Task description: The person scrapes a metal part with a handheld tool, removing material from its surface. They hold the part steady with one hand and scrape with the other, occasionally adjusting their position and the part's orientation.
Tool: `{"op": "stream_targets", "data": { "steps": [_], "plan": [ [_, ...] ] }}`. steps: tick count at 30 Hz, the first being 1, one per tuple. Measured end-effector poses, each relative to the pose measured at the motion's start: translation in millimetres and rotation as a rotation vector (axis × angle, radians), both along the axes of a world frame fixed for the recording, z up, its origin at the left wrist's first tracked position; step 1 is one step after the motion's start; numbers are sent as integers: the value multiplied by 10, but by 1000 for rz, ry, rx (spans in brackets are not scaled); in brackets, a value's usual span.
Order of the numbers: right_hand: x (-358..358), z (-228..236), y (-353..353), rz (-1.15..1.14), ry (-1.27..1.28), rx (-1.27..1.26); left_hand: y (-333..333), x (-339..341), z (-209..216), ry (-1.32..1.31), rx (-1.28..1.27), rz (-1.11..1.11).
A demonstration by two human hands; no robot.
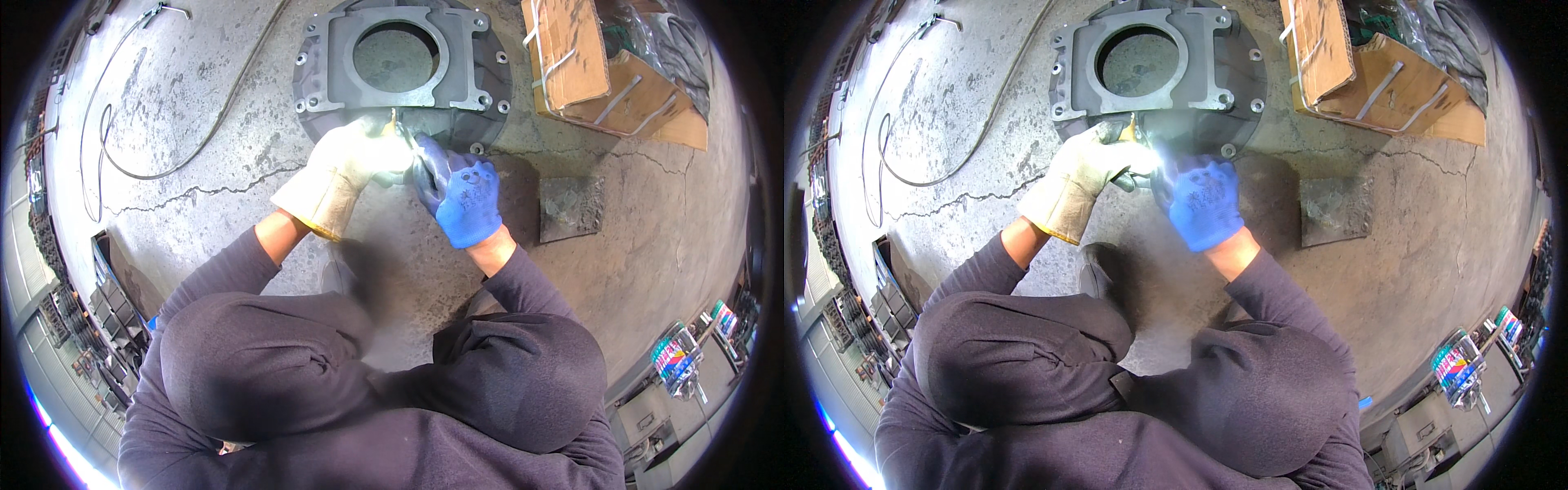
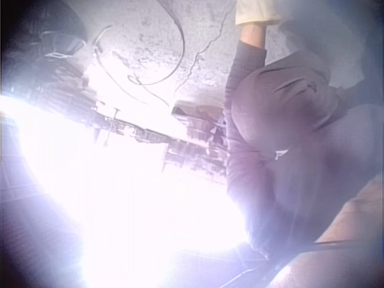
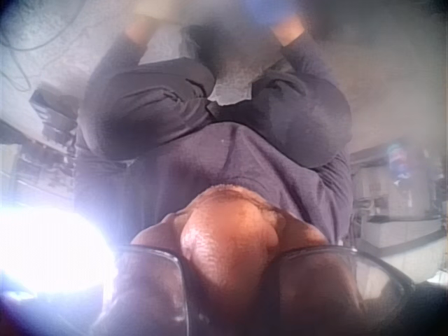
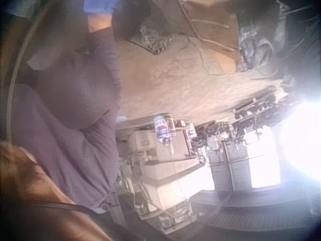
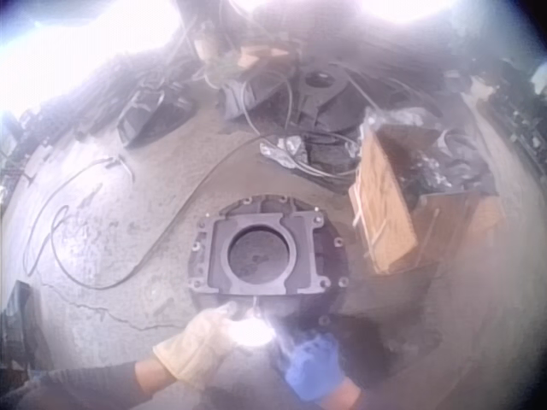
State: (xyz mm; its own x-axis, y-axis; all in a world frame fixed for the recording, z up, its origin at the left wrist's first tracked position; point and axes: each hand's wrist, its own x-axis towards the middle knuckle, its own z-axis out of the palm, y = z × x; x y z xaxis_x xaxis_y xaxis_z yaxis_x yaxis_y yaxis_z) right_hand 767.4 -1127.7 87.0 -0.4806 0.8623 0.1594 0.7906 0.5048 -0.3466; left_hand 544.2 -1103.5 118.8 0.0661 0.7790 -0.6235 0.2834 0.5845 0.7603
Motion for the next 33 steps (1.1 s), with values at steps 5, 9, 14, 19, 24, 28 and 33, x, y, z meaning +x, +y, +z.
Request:
{"op": "stream_targets", "data": {
  "steps": [5, 9, 14, 19, 24, 28, 33],
  "plan": [
    [14, -3, -15, 22, -16, 27, -14, 5, 20, 47, 37, -25],
    [-32, -17, 3, -9, 26, -17, -24, -8, 13, 85, 69, -45],
    [-34, -16, 12, -8, 107, 81, -17, -14, -20, -45, -22, 17],
    [-31, -76, 5, -13, 152, 23, -29, 7, 22, -95, -1, 45],
    [-59, -112, 5, -59, 252, -30, -24, 1, 55, -25, 3, -10],
    [-46, -53, 18, -55, 306, -129, -23, -16, -7, 49, 27, -35],
    [-18, -27, 19, -92, 475, -230, -16, -23, -70, 4, 24, -43]
  ]
}}
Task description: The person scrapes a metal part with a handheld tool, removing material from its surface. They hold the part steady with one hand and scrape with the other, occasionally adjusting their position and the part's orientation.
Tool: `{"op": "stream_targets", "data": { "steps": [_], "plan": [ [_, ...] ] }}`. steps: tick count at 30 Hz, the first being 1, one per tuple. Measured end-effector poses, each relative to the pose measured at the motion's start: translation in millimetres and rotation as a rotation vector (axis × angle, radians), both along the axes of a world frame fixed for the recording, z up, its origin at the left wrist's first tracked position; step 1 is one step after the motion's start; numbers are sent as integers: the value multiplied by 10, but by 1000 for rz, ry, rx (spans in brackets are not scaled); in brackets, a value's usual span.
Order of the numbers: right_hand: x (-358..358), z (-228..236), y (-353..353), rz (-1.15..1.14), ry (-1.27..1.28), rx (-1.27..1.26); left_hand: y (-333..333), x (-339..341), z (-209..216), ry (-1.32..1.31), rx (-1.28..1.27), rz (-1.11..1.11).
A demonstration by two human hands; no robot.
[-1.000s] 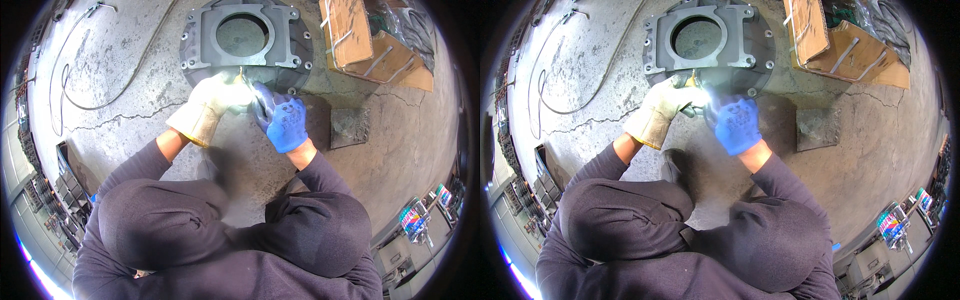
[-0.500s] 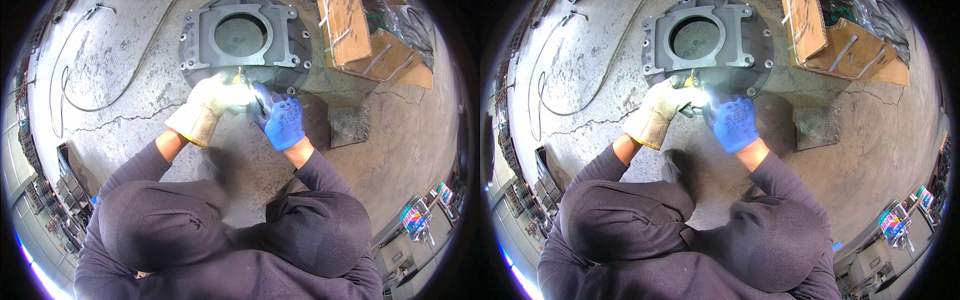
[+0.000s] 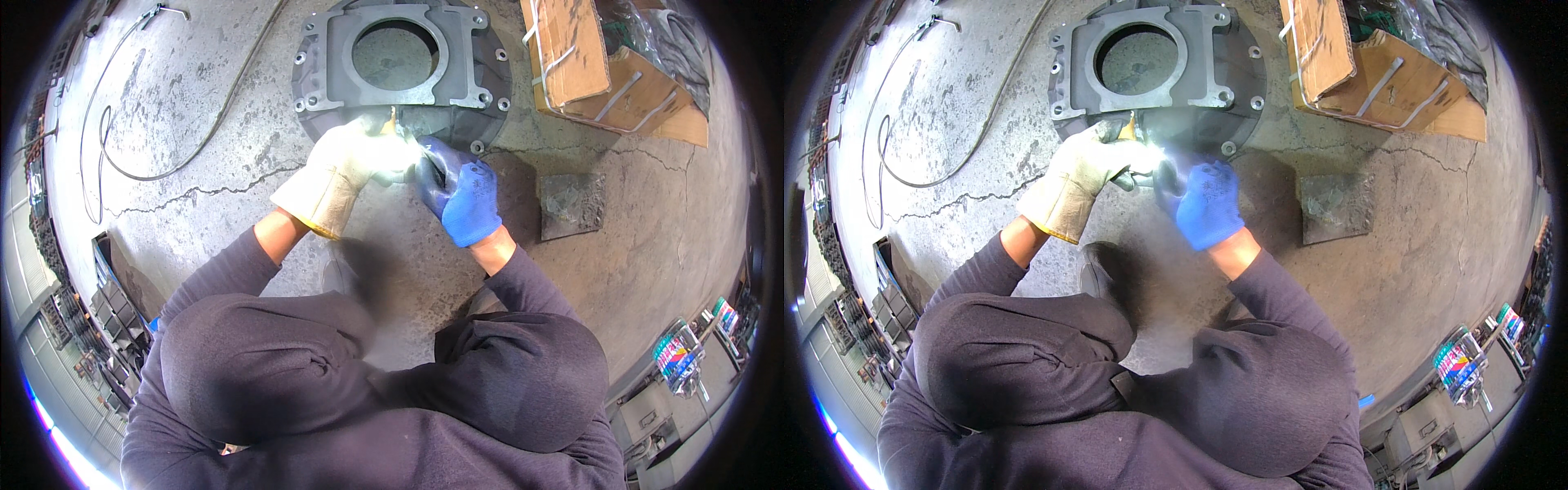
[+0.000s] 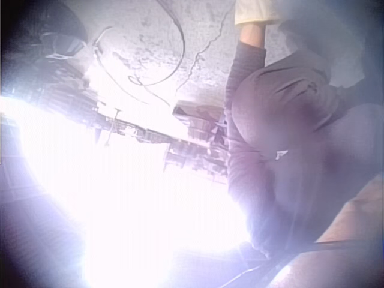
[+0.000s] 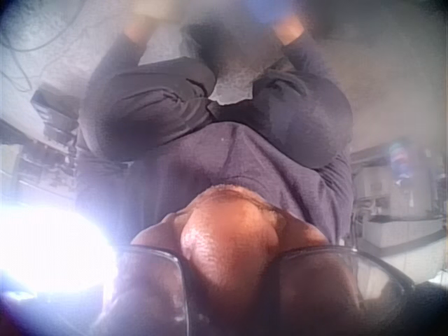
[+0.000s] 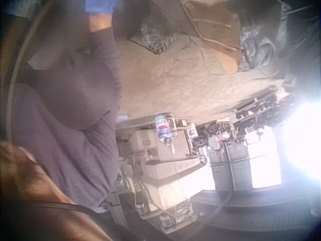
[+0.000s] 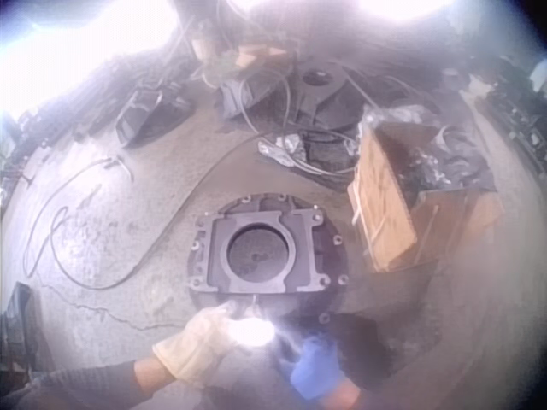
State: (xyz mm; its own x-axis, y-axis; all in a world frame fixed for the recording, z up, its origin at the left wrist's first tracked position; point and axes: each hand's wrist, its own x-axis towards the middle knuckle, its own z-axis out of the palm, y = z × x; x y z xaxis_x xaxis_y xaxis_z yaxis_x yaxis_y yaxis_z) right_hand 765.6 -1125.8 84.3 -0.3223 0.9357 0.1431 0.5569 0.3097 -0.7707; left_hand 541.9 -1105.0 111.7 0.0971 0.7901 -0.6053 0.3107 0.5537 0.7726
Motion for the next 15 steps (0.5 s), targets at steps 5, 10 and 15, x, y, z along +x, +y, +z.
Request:
{"op": "stream_targets", "data": {
  "steps": [5, 10, 15],
  "plan": [
    [27, -71, -3, -6, 19, 20, 13, 20, 29, 101, -7, -5],
    [20, -74, 8, -13, -4, 19, 11, 27, 22, -13, -52, 66],
    [47, -24, -5, -4, 28, 10, -3, 9, -3, 44, 27, 1]
  ]
}}
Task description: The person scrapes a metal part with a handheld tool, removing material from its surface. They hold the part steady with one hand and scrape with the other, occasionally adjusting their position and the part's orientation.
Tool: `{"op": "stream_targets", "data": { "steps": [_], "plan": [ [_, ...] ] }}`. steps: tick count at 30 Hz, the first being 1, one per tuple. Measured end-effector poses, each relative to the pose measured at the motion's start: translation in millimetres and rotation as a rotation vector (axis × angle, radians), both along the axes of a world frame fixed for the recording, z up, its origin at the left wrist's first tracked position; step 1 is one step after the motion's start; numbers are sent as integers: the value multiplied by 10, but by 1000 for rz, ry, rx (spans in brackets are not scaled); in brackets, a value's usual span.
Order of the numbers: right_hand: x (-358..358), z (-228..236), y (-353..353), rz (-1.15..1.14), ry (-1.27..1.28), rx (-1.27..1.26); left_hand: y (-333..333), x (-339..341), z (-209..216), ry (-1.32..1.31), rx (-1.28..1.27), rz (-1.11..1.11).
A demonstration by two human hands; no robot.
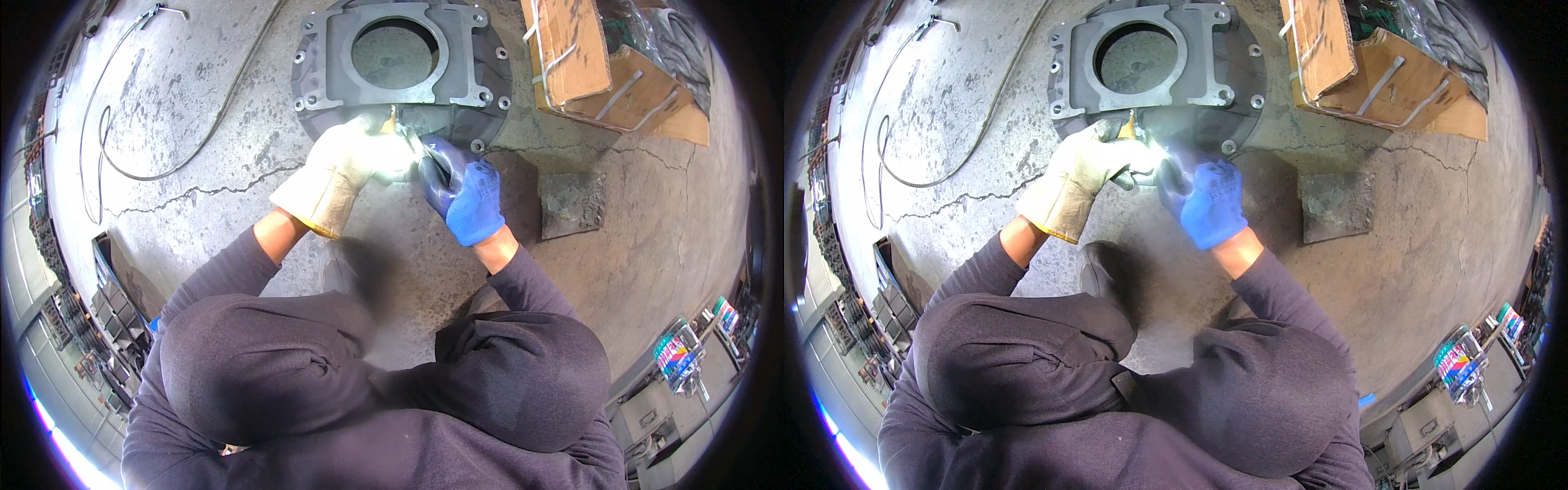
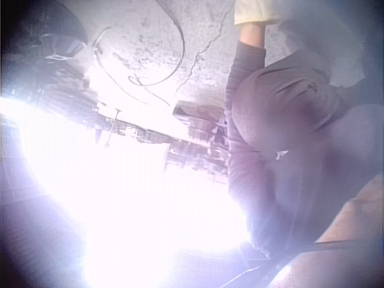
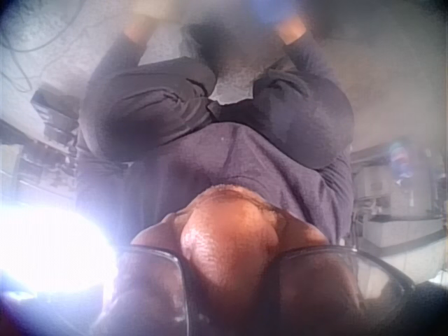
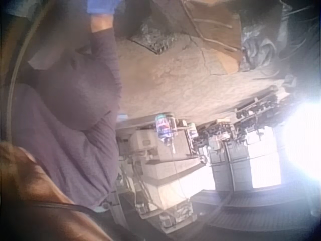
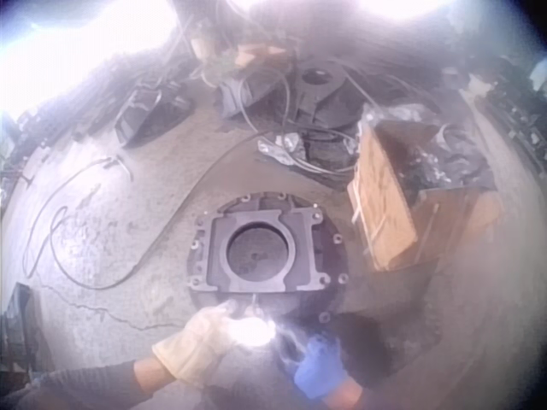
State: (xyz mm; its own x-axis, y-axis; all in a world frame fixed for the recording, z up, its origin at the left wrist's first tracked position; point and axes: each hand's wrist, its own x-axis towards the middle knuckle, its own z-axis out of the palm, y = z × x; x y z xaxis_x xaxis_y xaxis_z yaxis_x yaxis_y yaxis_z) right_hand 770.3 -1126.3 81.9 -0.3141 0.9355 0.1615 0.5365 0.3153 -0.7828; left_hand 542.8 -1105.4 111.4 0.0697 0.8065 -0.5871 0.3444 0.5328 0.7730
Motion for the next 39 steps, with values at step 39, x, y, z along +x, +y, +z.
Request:
{"op": "stream_targets", "data": {
  "steps": [39],
  "plan": [
    [-56, -72, 35, -49, -87, 94, -31, -125, -304, 61, 175, -186]
  ]
}}
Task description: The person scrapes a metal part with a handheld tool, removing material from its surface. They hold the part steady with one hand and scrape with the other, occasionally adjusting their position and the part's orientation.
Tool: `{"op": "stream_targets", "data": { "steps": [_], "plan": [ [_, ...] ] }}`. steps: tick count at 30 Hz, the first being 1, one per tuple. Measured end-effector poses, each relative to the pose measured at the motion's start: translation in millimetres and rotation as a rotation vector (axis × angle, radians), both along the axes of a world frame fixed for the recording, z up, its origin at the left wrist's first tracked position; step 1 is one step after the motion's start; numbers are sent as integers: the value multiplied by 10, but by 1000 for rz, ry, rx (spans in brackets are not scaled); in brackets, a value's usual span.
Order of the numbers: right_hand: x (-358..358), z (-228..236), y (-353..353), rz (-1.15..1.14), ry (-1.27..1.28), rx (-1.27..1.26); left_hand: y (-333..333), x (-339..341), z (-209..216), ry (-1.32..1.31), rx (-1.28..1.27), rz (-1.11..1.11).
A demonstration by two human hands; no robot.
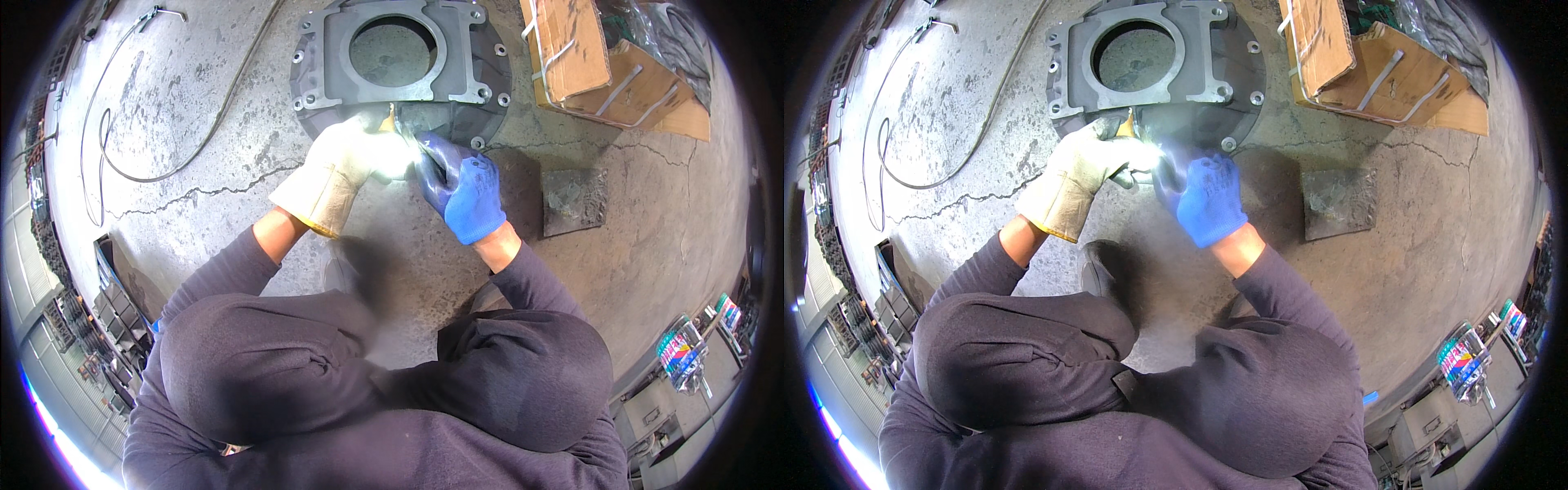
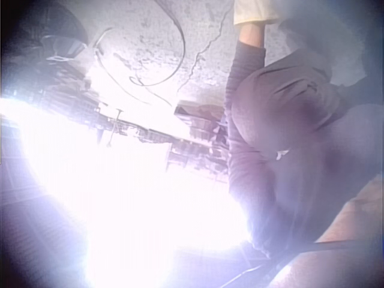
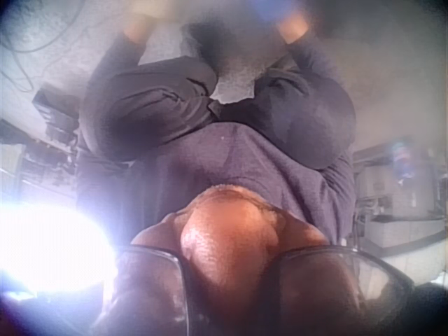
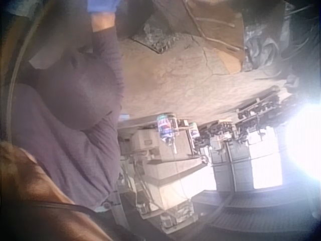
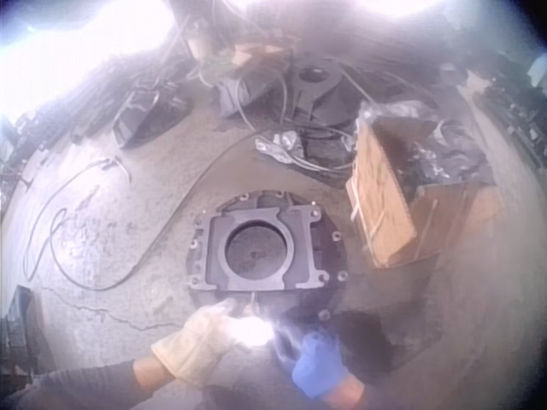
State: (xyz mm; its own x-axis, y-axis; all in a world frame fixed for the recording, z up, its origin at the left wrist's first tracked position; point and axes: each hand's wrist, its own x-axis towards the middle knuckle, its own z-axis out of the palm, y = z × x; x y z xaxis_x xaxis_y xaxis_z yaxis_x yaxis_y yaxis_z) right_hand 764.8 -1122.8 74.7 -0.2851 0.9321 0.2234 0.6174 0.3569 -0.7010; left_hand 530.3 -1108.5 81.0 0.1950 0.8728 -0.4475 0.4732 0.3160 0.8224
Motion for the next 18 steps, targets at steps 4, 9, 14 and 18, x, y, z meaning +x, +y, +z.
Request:
{"op": "stream_targets", "data": {
  "steps": [4, 9, 14, 18],
  "plan": [
    [48, 135, -18, 34, 70, -71, -39, -50, -105, 16, 41, 17],
    [116, 159, -12, 46, 108, -142, -9, -17, -59, 10, 72, -22],
    [38, -12, 0, -16, 77, -38, -14, 21, 137, -200, -191, 212],
    [103, -53, -32, 48, -7, -130, 14, 4, 139, -76, -86, 27]
  ]
}}
